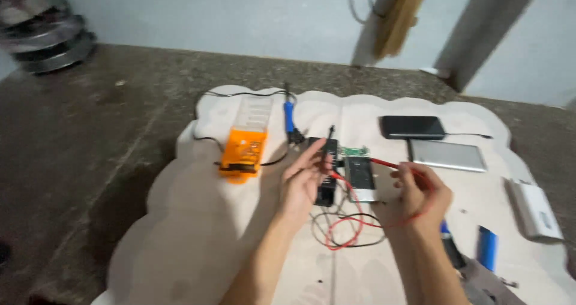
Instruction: Using a digital multimeter to test the voltage and connectivity of a battery and a circuit board.
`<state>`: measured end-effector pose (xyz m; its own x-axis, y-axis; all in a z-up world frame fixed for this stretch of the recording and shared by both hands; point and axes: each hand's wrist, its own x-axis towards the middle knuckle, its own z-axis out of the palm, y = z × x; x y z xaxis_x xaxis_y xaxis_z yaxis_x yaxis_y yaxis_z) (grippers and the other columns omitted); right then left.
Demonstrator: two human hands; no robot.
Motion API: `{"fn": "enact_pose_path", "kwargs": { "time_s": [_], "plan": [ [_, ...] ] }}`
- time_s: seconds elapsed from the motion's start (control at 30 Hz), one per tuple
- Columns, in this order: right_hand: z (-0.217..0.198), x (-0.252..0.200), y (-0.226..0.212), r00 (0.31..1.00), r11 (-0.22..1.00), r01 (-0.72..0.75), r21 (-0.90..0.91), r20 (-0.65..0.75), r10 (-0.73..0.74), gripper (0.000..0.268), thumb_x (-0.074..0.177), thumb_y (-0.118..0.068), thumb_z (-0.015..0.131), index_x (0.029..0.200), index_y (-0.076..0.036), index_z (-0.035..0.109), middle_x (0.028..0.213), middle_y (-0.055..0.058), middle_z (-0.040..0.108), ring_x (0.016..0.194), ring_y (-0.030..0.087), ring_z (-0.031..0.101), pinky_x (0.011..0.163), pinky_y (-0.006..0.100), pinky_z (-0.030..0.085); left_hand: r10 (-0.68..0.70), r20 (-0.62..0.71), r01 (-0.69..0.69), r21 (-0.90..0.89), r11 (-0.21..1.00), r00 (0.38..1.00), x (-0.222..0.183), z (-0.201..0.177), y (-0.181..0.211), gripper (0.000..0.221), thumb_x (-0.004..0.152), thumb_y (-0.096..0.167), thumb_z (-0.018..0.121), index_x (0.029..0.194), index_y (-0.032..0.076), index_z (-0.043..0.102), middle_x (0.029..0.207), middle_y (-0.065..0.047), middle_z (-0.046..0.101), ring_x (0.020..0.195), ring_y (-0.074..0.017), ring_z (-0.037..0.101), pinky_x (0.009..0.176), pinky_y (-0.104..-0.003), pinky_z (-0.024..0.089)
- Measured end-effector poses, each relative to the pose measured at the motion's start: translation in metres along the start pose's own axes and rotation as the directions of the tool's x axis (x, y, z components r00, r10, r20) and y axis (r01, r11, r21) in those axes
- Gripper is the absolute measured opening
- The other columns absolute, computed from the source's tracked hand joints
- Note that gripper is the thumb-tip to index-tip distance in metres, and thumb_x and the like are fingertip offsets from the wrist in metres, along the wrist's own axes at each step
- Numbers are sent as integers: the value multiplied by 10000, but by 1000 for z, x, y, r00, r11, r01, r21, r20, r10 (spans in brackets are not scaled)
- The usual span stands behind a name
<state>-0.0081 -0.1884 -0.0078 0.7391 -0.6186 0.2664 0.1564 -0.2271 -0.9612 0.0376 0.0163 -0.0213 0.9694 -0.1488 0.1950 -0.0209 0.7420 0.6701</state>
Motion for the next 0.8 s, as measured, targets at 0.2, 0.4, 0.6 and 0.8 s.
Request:
{"fn": "enact_pose_path", "kwargs": {
  "time_s": [0.2, 0.4, 0.6, 0.8],
  "plan": [
    [-5, 9, 17, 998, 997, -56, 48, -32, 58, 67, 928, -101, 761, 993, -88, 770, 770, 171, 731, 618, 207, 614, 591, 291, 482, 140, 37, -143, 391, 909, 989, -3, -9, -17, 568, 861, -133, 556, 1407, 9, 617, 1121, -166, 746, 945, -157, 725, 790, -193, 574],
    [-11, 1, -14, 999, 999, -46, -5, -7, 46, 77, 929, -189, 774, 957, -121, 798, 760, 131, 769, 612, 179, 660, 597, 297, 499, 260, 13, -213, 617, 758, 965, -27, 39, 21, 413, 868, 33, 783, 1274, 24, 714, 1063, -190, 777, 919, -194, 758, 868, -304, 626],
    [-7, -4, -19, 1000, 1000, -4, 20, 31, 4, 179, 949, -200, 735, 1057, -65, 784, 807, 148, 779, 656, 186, 673, 613, 297, 518, 436, 248, -428, 819, 382, 865, -25, 44, 23, 179, 951, 153, 739, 1109, 102, 807, 867, -79, 799, 802, -187, 759, 748, -283, 625],
    [-3, 6, -16, 992, 991, 119, -55, 54, -116, 198, 970, -237, 732, 1077, -78, 783, 803, 134, 787, 656, 190, 691, 624, 295, 541, 514, 430, -541, 837, 80, 742, -21, 44, 24, 160, 975, 130, 718, 1111, 116, 800, 898, -51, 779, 879, -247, 677, 846, -347, 549]
  ]
}}
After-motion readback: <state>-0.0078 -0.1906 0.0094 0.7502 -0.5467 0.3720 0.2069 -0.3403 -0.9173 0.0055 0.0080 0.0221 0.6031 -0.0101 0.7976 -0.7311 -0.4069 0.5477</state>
